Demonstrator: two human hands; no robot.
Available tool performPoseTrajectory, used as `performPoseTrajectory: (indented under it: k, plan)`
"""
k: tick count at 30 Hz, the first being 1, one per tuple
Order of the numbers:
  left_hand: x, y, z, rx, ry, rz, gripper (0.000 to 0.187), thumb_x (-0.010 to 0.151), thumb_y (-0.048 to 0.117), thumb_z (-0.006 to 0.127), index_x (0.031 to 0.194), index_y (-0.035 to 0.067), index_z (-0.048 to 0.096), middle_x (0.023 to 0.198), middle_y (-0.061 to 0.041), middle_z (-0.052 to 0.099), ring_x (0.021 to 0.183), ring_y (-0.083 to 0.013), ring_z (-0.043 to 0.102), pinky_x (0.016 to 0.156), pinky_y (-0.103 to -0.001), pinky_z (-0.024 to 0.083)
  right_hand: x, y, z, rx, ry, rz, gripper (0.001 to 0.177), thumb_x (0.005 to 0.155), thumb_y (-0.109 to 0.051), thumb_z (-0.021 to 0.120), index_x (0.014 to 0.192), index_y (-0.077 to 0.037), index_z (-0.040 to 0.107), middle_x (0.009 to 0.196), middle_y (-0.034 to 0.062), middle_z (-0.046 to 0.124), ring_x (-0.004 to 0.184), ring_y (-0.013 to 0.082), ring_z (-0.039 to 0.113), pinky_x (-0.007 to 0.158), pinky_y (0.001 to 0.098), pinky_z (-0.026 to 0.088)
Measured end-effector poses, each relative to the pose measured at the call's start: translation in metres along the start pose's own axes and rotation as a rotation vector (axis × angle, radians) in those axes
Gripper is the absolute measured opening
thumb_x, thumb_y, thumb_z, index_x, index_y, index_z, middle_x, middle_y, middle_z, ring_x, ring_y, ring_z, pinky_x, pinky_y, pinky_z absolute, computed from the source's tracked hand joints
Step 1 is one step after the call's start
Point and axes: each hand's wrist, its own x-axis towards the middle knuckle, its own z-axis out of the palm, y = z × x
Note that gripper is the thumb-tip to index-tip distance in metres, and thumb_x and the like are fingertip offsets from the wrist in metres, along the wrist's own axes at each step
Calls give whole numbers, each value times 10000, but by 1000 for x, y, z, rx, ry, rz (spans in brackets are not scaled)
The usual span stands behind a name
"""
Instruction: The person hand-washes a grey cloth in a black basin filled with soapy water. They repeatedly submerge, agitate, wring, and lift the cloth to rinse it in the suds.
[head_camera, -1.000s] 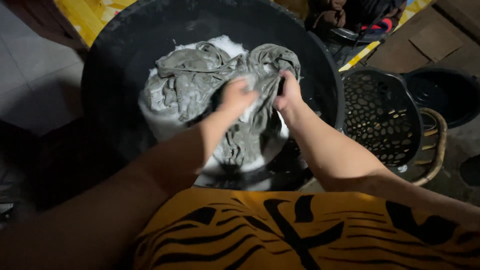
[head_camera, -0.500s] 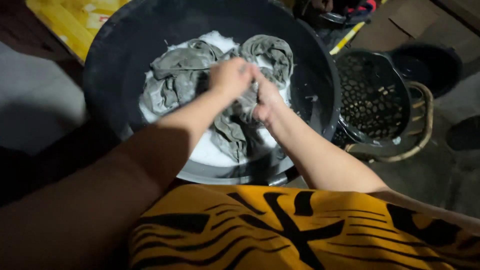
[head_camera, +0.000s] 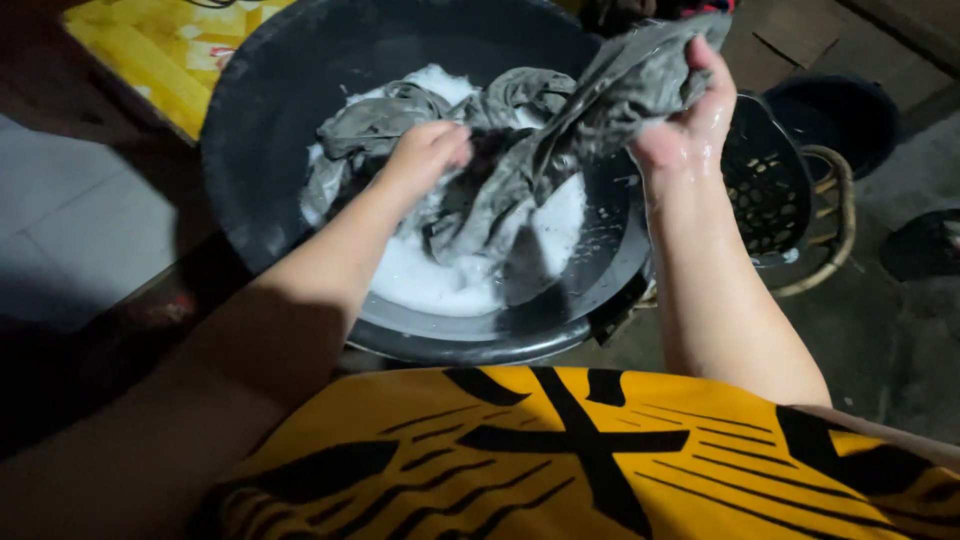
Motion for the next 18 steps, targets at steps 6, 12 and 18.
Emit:
performPoseTrajectory:
  k: [6,12,18]
  plan:
    - [-6,37,46,227,-52,485,463,860,140,748,1239,-52,563,1100,-96,664,1017,-178,620,873,-333,490,7,35,-21,4,-73,239,334,985,-213,684,1238,5,688,1242,167,718,1149,353,682,1136,491,493]
    - [-25,36,38,56,-45,38,268,995,281,634,1034,21,682,894,-36,640,867,-131,579,802,-314,496,-18,16,12,-2,-136,177,353,898,-182,659,1179,27,699,1211,181,743,1155,350,704,1154,501,522]
    - [-47,100,32,154,15,270,316,1017,352,627,971,49,701,929,-4,650,894,-92,601,828,-281,493,13,11,-51,46,-87,57,212,974,-216,701,1087,-39,672,1145,167,717,1109,380,683,1132,600,503]
